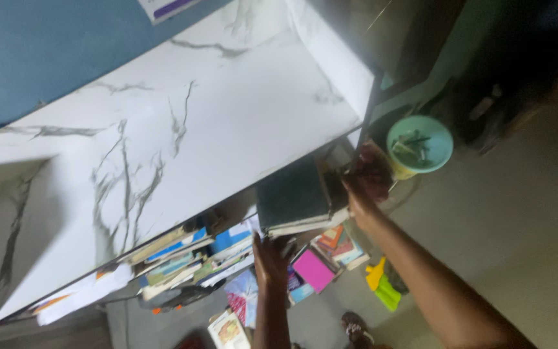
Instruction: The person organizes a bookshelf by removing stacks of books, notebooks, and papers by hand and placing them on the floor.
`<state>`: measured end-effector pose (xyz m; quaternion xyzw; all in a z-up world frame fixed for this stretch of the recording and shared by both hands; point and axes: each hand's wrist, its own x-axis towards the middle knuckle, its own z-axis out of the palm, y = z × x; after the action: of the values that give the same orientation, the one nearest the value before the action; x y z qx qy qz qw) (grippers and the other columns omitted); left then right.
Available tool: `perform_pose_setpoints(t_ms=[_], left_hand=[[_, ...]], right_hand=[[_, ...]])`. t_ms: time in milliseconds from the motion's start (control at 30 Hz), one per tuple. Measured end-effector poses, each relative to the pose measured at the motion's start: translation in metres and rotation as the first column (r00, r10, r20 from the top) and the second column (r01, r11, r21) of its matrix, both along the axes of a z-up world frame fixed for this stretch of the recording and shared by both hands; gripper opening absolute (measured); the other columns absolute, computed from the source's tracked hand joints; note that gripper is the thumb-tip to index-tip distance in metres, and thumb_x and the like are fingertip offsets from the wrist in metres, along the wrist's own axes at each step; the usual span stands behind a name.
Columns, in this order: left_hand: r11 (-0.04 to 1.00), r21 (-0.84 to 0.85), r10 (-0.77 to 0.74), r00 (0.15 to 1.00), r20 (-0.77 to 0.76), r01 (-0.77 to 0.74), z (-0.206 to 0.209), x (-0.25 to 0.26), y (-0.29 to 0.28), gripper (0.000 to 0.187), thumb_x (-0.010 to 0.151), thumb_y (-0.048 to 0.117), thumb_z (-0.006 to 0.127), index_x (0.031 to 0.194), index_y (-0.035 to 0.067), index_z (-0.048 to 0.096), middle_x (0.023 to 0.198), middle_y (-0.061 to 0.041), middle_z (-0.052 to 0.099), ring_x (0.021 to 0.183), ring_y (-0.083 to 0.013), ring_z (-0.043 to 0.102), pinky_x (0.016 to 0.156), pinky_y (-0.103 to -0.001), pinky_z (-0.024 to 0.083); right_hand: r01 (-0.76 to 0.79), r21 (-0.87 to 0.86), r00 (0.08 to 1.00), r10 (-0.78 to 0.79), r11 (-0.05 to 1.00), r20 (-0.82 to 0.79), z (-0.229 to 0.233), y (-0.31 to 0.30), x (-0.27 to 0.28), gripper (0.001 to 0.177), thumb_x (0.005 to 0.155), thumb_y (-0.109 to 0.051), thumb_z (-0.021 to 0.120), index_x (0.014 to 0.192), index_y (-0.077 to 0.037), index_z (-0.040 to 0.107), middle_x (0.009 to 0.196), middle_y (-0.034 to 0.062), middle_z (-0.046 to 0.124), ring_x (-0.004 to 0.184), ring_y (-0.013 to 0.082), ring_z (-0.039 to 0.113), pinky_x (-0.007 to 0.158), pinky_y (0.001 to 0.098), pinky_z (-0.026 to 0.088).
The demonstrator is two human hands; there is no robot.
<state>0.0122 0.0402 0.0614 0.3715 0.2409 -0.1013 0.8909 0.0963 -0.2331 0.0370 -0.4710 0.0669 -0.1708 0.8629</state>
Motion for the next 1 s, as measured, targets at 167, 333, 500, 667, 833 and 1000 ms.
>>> perform_pose_setpoints(t_ms=[167, 333, 500, 667, 833, 1000], left_hand=[[0.954, 0.169, -0.26, 0.963, 0.065, 0.246, 0.091, 0.045, 0.004, 0.099, 0.09, 0.082, 0.032, 0.151, 0.006, 0.048, 0.145, -0.022, 0.06, 0.127, -0.0338, 0.061, 0.108, -0.052, 0.045], [0.837, 0.433, -0.449, 0.872, 0.193, 0.335, 0.139, 0.026, -0.027, 0.092, 0.086, 0.073, 0.041, 0.157, 0.014, 0.039, 0.159, -0.009, 0.044, 0.144, -0.0295, 0.041, 0.113, -0.054, 0.03], [0.795, 0.546, -0.469, 0.839, 0.277, 0.264, 0.124, 0.016, -0.038, 0.085, 0.095, 0.065, 0.053, 0.153, 0.003, 0.045, 0.161, -0.016, 0.048, 0.152, -0.0305, 0.04, 0.124, -0.041, 0.024], [0.852, 0.376, -0.379, 0.925, -0.039, 0.365, 0.114, 0.041, -0.014, 0.08, 0.09, 0.055, 0.054, 0.158, 0.018, 0.033, 0.162, -0.004, 0.039, 0.15, -0.0236, 0.033, 0.12, -0.046, 0.027], [0.859, 0.451, -0.414, 0.848, 0.332, 0.242, 0.107, 0.04, -0.031, 0.09, 0.096, 0.056, 0.061, 0.161, 0.004, 0.029, 0.162, -0.017, 0.045, 0.152, -0.029, 0.038, 0.124, -0.042, 0.022], [0.915, 0.359, -0.295, 0.914, 0.277, 0.186, 0.09, -0.003, -0.037, 0.1, 0.089, 0.045, 0.074, 0.163, 0.008, 0.017, 0.151, -0.027, 0.051, 0.141, -0.0341, 0.051, 0.118, -0.048, 0.038]], right_hand=[[0.126, -0.142, 0.99, -0.116, 0.982, 0.074, 0.054, 0.006, -0.003, 0.056, 0.086, -0.037, 0.092, 0.117, -0.01, 0.054, 0.108, 0.002, 0.055, 0.09, 0.0139, 0.05, 0.079, 0.0331, 0.045], [-0.245, -0.191, 0.846, 0.114, 0.95, -0.52, 0.09, 0.007, -0.006, 0.095, 0.071, -0.067, 0.077, 0.142, -0.011, 0.048, 0.14, 0.0094, 0.057, 0.134, 0.023, 0.047, 0.117, 0.0437, 0.026], [-0.511, -0.209, 0.794, 0.366, 0.834, -0.485, 0.104, 0.003, -0.036, 0.123, 0.07, -0.065, 0.078, 0.168, -0.017, 0.019, 0.167, 0.0096, 0.028, 0.153, 0.0283, 0.023, 0.117, 0.0552, 0.019], [-0.55, -0.116, 0.77, 0.449, 0.827, -0.452, 0.104, 0.001, -0.038, 0.127, 0.066, -0.058, 0.083, 0.161, -0.009, 0.016, 0.162, 0.0209, 0.043, 0.152, 0.0317, 0.038, 0.122, 0.043, 0.024], [-0.43, -0.128, 0.875, 0.378, 0.894, -0.301, 0.107, 0.007, -0.029, 0.108, 0.078, -0.035, 0.082, 0.164, -0.012, 0.021, 0.16, 0.0043, 0.035, 0.148, 0.0212, 0.032, 0.119, 0.0408, 0.028], [-0.539, 0.058, 0.829, 0.541, 0.84, -0.139, 0.111, 0.001, -0.063, 0.106, 0.075, -0.027, 0.084, 0.162, -0.007, 0.027, 0.142, 0.0158, 0.052, 0.129, 0.029, 0.053, 0.103, 0.0429, 0.05]])
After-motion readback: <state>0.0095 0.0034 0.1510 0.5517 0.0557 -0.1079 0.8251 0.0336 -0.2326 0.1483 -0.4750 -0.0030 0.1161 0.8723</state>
